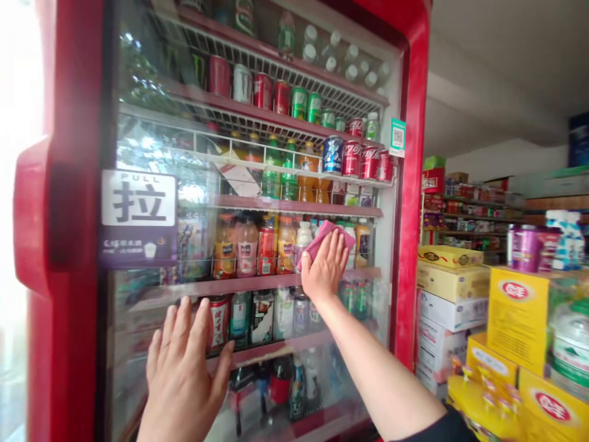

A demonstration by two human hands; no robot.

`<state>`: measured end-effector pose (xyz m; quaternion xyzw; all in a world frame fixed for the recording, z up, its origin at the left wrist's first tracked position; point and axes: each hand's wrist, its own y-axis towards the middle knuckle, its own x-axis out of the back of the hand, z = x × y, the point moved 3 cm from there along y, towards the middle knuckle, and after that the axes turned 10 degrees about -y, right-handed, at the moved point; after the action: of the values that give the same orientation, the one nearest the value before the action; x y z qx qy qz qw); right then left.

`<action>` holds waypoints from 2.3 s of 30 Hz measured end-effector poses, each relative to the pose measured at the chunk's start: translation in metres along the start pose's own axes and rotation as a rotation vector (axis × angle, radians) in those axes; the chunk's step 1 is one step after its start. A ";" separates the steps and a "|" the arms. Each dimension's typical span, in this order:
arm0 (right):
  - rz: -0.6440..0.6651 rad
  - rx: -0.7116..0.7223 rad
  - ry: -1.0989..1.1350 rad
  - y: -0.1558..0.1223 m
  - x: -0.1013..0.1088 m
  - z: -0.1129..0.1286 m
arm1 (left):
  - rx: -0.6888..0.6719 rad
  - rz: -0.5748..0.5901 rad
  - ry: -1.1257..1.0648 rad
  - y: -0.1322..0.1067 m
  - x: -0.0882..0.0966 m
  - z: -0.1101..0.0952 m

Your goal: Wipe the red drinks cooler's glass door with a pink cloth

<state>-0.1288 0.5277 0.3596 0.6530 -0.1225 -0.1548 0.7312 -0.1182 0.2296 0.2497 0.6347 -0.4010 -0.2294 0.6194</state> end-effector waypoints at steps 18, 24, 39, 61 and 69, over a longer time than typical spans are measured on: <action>-0.002 0.435 -0.042 -0.019 0.008 -0.048 | 0.079 0.007 0.128 -0.011 0.042 0.047; 0.002 0.156 -0.097 -0.028 0.009 0.016 | 0.092 -0.001 0.069 -0.022 0.047 0.053; 0.245 0.480 0.228 -0.007 0.039 0.264 | 0.090 -0.002 0.096 -0.050 0.068 0.067; 0.156 0.516 0.128 0.032 0.030 0.228 | 0.072 -0.036 0.091 -0.028 0.100 0.084; 0.126 0.122 -0.020 0.041 0.028 0.183 | 0.090 -0.040 0.065 -0.035 0.105 0.093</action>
<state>-0.1703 0.3532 0.4216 0.6858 -0.1797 -0.1074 0.6971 -0.1235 0.0869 0.2256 0.6769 -0.3778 -0.2027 0.5984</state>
